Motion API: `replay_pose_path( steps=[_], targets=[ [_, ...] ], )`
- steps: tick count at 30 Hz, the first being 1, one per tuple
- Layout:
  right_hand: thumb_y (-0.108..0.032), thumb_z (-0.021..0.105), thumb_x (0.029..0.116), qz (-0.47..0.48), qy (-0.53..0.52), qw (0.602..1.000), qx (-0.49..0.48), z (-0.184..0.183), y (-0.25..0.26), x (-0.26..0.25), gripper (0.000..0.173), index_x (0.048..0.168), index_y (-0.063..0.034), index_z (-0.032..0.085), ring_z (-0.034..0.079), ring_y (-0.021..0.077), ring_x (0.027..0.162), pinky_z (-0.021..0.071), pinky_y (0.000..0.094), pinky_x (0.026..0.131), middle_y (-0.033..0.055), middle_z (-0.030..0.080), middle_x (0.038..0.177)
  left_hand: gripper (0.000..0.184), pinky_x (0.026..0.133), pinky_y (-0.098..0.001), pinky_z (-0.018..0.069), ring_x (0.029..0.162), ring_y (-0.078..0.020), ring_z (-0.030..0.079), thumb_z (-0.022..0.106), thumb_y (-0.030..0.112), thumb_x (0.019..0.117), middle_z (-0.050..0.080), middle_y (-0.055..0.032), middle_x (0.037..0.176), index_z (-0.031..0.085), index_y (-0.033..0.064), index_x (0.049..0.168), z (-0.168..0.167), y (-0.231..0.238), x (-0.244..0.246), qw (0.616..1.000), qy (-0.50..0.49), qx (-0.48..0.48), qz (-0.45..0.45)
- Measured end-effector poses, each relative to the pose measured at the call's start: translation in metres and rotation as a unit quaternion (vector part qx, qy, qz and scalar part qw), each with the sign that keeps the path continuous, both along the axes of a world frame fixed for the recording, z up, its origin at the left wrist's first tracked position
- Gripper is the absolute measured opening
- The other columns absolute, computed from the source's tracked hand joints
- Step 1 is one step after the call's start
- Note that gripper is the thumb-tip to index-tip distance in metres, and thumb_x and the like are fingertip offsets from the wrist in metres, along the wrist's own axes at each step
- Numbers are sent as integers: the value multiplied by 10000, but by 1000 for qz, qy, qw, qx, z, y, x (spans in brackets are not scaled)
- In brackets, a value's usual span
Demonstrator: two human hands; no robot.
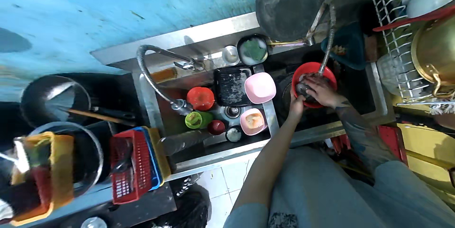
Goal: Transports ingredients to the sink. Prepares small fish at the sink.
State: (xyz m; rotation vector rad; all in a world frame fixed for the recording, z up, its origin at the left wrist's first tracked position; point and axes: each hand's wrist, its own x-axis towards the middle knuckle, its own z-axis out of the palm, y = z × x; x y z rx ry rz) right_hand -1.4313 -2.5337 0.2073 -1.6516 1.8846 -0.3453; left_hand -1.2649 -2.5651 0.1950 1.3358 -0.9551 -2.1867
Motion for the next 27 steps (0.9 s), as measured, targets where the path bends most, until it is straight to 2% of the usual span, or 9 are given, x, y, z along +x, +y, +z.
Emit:
replay_pose_path(
  steps=[4,6,12,15,16,19,22,25,27],
  targets=[
    [-121,545,1062,-4,-52,998,26,34,8,2,345,1389,-135,653,550,268,1371,420,482,1175,103,584,1474,827,809,-598,597,1150,-408,635,521,104,940,456,-218,1502,129,331,1633,-5,0,2,999,-2,33,27],
    [-143,553,1058,-23,-59,998,19,31,8,-9,332,1366,-158,674,609,263,1299,458,484,1141,101,652,1383,833,809,-605,591,1136,-420,632,529,90,936,476,-232,1466,136,332,1630,-8,1,5,999,4,44,30],
    [-44,484,1032,-56,24,998,-13,2,5,-17,494,1525,-75,486,421,339,1462,327,499,1228,155,524,1518,835,823,-591,595,1156,-408,631,514,56,934,466,-206,1496,139,338,1624,-10,8,9,999,22,40,8],
    [-21,484,1013,-57,28,996,68,11,0,-5,505,1508,-117,524,364,307,1500,282,497,1252,106,516,1539,832,819,-599,584,1166,-403,623,540,103,926,484,-182,1494,164,386,1611,-17,15,13,1000,13,21,-17],
    [-63,467,1054,-51,21,993,103,20,-1,0,446,1490,-120,545,364,300,1503,282,495,1252,105,515,1540,817,817,-589,592,1154,-400,630,534,73,933,489,-195,1475,170,345,1612,-14,13,10,999,14,30,2],
    [-225,495,1079,-24,9,999,29,3,11,0,356,1388,-126,640,508,306,1390,378,496,1195,122,629,1395,825,817,-582,600,1141,-408,640,517,34,943,497,-216,1459,145,319,1622,-11,12,6,997,9,69,41],
    [-159,583,1047,-27,-2,999,-17,23,24,10,333,1366,-111,664,506,326,1399,369,502,1203,126,628,1409,821,826,-575,598,1138,-409,642,510,52,959,490,-218,1470,131,346,1626,-6,12,12,996,6,86,39],
    [-116,524,1068,-50,-10,998,-22,28,32,11,342,1385,-78,647,454,325,1452,331,472,1235,143,583,1471,792,809,-560,607,1100,-397,658,491,53,977,499,-227,1445,120,314,1626,-4,11,18,996,7,79,29],
    [-75,503,1064,-71,-23,997,-35,20,35,5,329,1348,-65,669,529,322,1385,391,474,1194,154,621,1416,773,813,-555,605,1097,-383,658,484,58,990,511,-219,1424,123,304,1628,-3,11,21,998,1,66,21]
  ],
)
